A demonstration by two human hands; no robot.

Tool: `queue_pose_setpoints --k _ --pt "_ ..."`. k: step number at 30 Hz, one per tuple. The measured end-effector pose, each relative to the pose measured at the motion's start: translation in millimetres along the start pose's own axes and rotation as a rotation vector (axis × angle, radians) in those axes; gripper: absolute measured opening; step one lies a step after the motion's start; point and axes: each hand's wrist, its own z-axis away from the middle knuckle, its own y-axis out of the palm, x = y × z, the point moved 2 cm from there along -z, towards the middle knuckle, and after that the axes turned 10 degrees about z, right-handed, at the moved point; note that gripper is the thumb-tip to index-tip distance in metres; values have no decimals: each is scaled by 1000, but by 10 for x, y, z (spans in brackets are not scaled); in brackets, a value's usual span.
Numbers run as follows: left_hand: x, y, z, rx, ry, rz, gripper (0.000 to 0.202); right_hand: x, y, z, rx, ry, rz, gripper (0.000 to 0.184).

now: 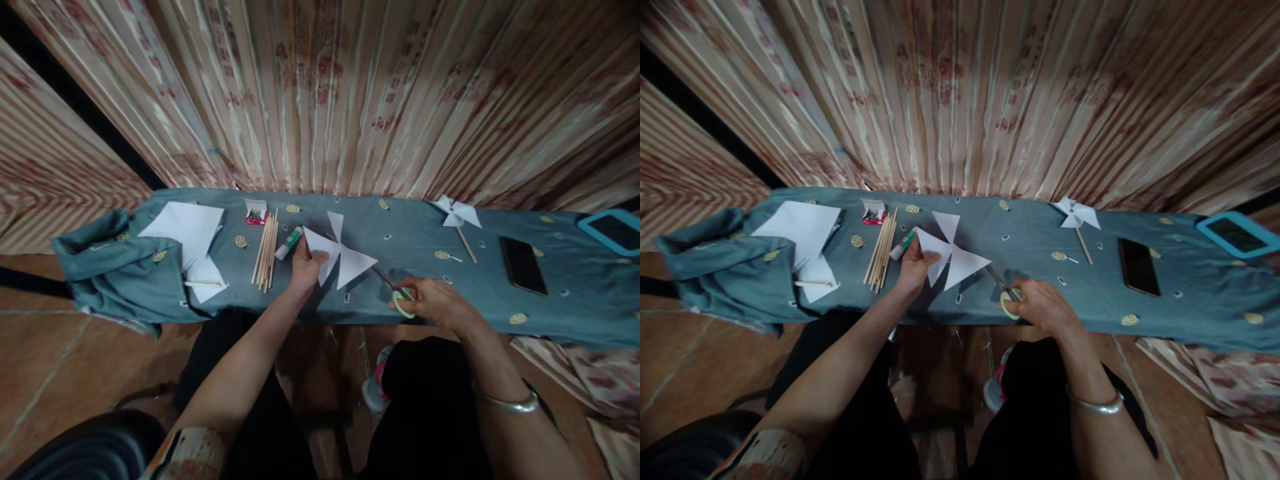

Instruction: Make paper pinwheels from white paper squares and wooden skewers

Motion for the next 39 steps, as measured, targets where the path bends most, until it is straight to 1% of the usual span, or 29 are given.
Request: queue_pose_setpoints --k 3,5,7,9,11,14,17,19,21,23,25,26,28,29,30,32,35,37,39 --pt "-43 -55 21 -13 15 -3 63 -138 8 -22 -22 69 59 32" --pt "-78 -94 39 -40 10 13 61 -181 27 -63 -61 122 87 35" --pt "-110 -117 60 -57 -24 49 56 -186 33 -109 -107 174 123 36" --pt "-151 -107 84 -49 -87 95 50 -166 15 -149 -146 221 148 36" --pt "-210 -50 109 -20 -171 120 45 -135 -23 -177 -178 263 158 37" --pt "-325 124 148 67 -290 132 42 -83 -87 -203 -222 297 163 35" --pt "-422 336 186 179 -366 176 46 -39 -119 -229 -259 314 147 34" --pt "-449 438 194 240 -390 202 47 -25 -119 -254 -279 320 128 35" --pt "-428 474 177 283 -399 213 46 -30 -109 -285 -290 327 118 36" --pt "-354 430 131 290 -391 201 50 -53 -93 -319 -288 338 120 35" --pt "-232 316 65 234 -356 147 57 -84 -70 -356 -267 339 133 33" --pt "-160 240 30 173 -326 85 61 -97 -55 -376 -252 337 141 32" --pt "-30 82 -31 21 -204 -49 68 -109 -18 -418 -227 330 162 31" --pt "22 16 -51 -31 -129 -121 71 -107 4 -441 -221 327 173 31" --pt "71 -34 -62 -41 -107 -139 73 -98 27 -464 -222 325 183 31" --pt "119 -107 -62 -17 -36 -239 78 -68 75 -511 -231 328 195 33" --pt "86 -175 -9 48 85 -452 82 -23 134 -571 -242 345 194 35" --pt "32 -197 54 90 183 -607 77 -11 155 -593 -251 350 193 35" --pt "-10 -193 125 175 267 -742 68 -13 162 -601 -251 331 189 34"
